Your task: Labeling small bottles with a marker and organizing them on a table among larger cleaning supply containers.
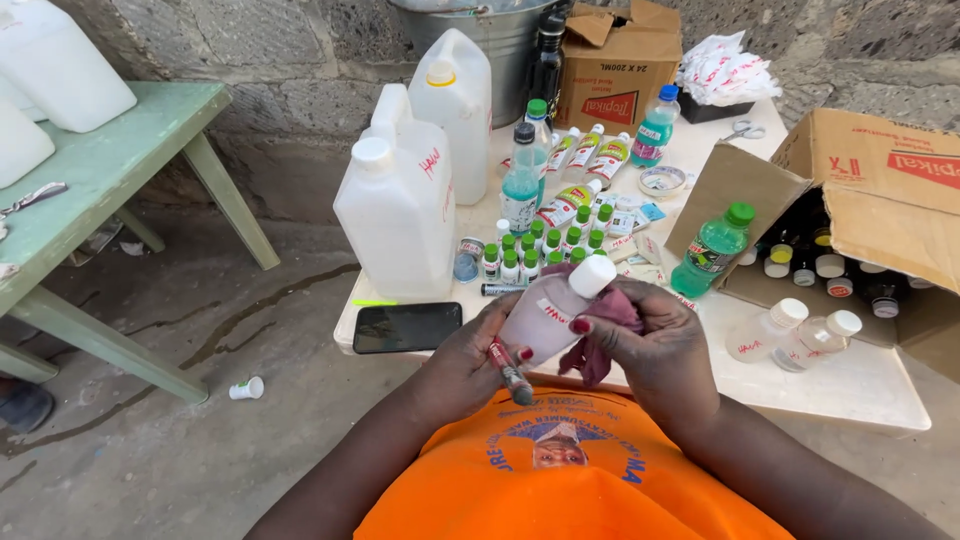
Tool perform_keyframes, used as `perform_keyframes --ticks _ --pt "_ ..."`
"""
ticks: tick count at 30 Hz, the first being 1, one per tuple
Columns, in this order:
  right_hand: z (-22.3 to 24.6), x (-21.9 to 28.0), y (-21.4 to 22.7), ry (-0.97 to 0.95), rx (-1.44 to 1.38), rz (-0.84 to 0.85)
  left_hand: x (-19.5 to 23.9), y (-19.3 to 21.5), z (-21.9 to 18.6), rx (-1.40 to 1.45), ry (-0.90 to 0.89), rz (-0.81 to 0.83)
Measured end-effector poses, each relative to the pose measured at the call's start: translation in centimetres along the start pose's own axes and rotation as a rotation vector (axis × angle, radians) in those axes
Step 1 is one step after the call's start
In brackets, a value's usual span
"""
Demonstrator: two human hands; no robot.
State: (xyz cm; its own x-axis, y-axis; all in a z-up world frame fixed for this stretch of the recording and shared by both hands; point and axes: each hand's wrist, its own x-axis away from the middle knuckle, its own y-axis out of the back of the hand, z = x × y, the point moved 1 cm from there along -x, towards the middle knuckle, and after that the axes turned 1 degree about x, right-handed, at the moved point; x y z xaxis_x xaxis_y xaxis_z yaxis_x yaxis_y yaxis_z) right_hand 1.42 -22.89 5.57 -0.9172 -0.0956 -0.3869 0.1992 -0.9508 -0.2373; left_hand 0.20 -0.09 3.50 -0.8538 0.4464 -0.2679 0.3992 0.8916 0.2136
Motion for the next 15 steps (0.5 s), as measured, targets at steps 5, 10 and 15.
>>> perform_keyframes --ticks 5,10,15 --pt "0.0 0.5 1.4 0.211 -0.183 -0.141 0.2 0.0 0.3 0.382 -0.039 0.159" --pt "3.2 -0.7 3.5 0.341 0.078 0.226 0.7 -0.3 3.0 0.475 -0.006 0.296" --pt "8.8 -2.9 3.5 0.730 0.931 0.810 0.9 1.2 -0.4 0.365 0.174 0.498"
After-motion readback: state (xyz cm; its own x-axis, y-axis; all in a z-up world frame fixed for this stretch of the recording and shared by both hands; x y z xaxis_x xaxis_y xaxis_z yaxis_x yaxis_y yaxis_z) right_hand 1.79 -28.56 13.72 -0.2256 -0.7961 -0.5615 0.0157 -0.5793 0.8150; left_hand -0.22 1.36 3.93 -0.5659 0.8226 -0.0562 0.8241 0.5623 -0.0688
